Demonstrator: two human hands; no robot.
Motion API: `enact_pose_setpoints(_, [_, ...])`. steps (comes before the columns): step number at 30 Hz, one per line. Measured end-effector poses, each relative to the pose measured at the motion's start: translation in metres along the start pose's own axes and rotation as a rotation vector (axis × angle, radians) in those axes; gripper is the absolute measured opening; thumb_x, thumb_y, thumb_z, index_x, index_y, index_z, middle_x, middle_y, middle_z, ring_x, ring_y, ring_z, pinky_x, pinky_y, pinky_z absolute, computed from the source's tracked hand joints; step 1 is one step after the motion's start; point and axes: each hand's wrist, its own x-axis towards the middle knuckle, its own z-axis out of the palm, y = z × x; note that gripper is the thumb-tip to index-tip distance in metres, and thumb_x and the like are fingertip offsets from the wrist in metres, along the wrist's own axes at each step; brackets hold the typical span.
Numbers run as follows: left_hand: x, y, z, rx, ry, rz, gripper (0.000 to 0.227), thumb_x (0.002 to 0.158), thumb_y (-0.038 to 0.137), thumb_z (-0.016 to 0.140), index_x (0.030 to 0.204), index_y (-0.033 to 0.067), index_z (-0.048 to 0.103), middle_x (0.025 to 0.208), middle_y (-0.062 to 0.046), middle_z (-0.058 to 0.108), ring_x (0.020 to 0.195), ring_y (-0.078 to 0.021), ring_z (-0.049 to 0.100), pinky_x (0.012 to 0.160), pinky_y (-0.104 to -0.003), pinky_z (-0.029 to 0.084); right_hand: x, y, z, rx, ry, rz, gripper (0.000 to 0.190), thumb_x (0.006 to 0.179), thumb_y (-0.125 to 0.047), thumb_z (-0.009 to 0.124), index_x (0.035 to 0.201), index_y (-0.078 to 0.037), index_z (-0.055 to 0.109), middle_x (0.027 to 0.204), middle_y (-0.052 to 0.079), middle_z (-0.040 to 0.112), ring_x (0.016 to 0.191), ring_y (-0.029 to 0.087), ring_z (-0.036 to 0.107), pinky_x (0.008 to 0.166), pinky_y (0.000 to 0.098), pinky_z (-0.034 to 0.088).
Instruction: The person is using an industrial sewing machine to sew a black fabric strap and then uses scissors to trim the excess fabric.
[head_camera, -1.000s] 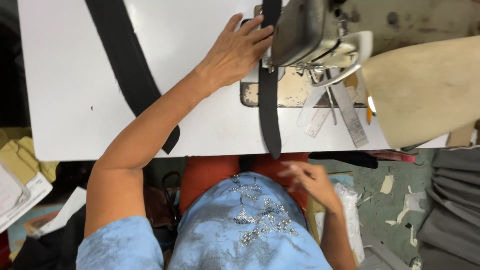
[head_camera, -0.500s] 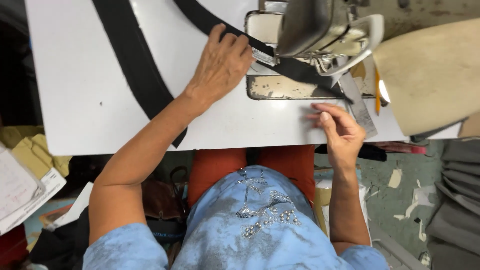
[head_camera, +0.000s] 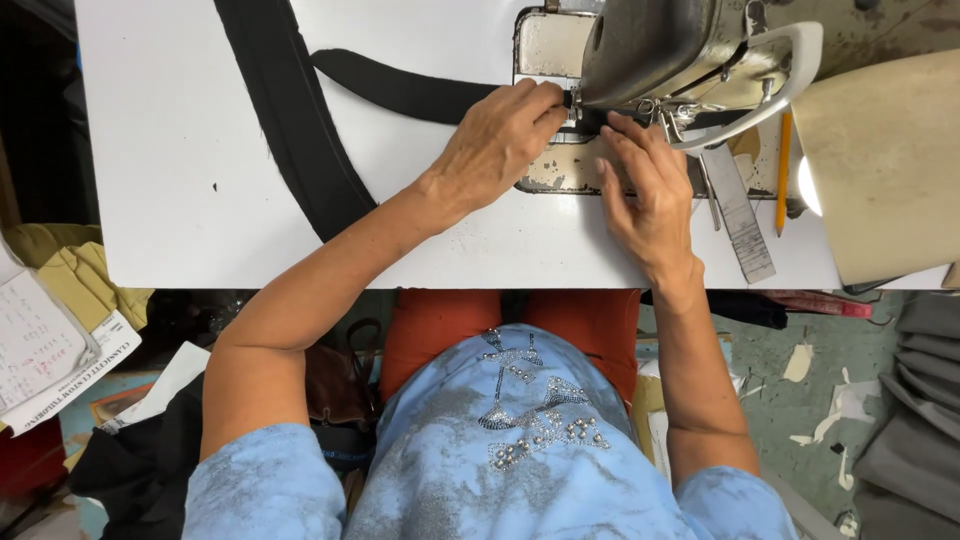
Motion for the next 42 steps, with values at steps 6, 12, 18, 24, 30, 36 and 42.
enact_pose_setpoints(6, [-0.007,0.002,0.000,0.082,-0.020,0.060,0.020,0.095,-0.005,0.082,0.112,0.0033,0.077,0.112,-0.006,0.069,0.092,-0.0212,0.060,0.068,-0.031,0.054,0.005,0.022,0.012,-0.038,-0.077,-0.117,0.036,0.103,0.020,0.060,0.136,0.009,0.070,0.131,0.026,0.070,0.111,0.039,0.070,0.089,0.0476,0.052])
enact_pose_setpoints(12, [-0.010,0.002,0.000,0.064,0.010,0.053,0.023,0.098,-0.004,0.083,0.119,0.0025,0.077,0.118,-0.007,0.070,0.094,-0.0209,0.060,0.071,-0.032,0.056,-0.001,0.026,0.019,-0.135,-0.051,-0.156,0.039,0.109,0.014,0.065,0.146,0.001,0.068,0.132,0.025,0.068,0.104,0.039,0.068,0.083,0.0477,0.053])
enact_pose_setpoints(18, [-0.012,0.000,0.001,0.046,0.009,0.051,0.025,0.098,-0.004,0.084,0.121,0.0033,0.078,0.120,-0.006,0.071,0.096,-0.0214,0.062,0.073,-0.032,0.056,-0.002,0.025,0.021,-0.209,-0.049,-0.141,0.037,0.114,0.006,0.068,0.149,-0.006,0.069,0.136,0.021,0.069,0.102,0.038,0.068,0.076,0.0451,0.057])
enact_pose_setpoints(24, [-0.011,-0.001,0.001,0.043,0.028,0.064,0.022,0.098,-0.005,0.083,0.118,0.0038,0.078,0.120,-0.005,0.071,0.096,-0.0213,0.061,0.073,-0.032,0.055,-0.001,0.022,0.021,-0.252,-0.064,-0.121,0.035,0.114,0.003,0.068,0.148,-0.008,0.070,0.135,0.018,0.069,0.102,0.038,0.063,0.073,0.0441,0.059])
enact_pose_setpoints(30, [-0.011,0.001,0.000,0.083,-0.019,0.083,0.027,0.098,-0.005,0.082,0.123,0.0049,0.076,0.121,-0.005,0.071,0.098,-0.0211,0.061,0.075,-0.033,0.056,-0.002,0.021,0.020,-0.292,-0.073,-0.109,0.036,0.114,0.001,0.068,0.149,-0.010,0.070,0.135,0.015,0.069,0.105,0.037,0.065,0.066,0.0418,0.058])
enact_pose_setpoints(36, [-0.012,0.004,-0.002,0.096,-0.023,0.088,0.026,0.099,-0.005,0.081,0.123,0.0040,0.075,0.122,-0.005,0.070,0.099,-0.0208,0.060,0.076,-0.033,0.056,0.002,0.017,0.020,-0.347,-0.028,-0.159,0.030,0.120,-0.004,0.061,0.147,-0.010,0.073,0.132,0.016,0.070,0.089,0.033,0.061,0.073,0.0421,0.055])
enact_pose_setpoints(42, [-0.015,0.004,0.001,0.091,-0.019,0.095,0.025,0.100,-0.007,0.080,0.123,0.0026,0.076,0.128,-0.007,0.071,0.100,-0.0212,0.063,0.077,-0.033,0.057,-0.002,0.019,0.023,-0.413,-0.019,-0.136,0.029,0.119,-0.005,0.063,0.144,-0.013,0.076,0.132,0.011,0.072,0.086,0.029,0.057,0.057,0.0362,0.049])
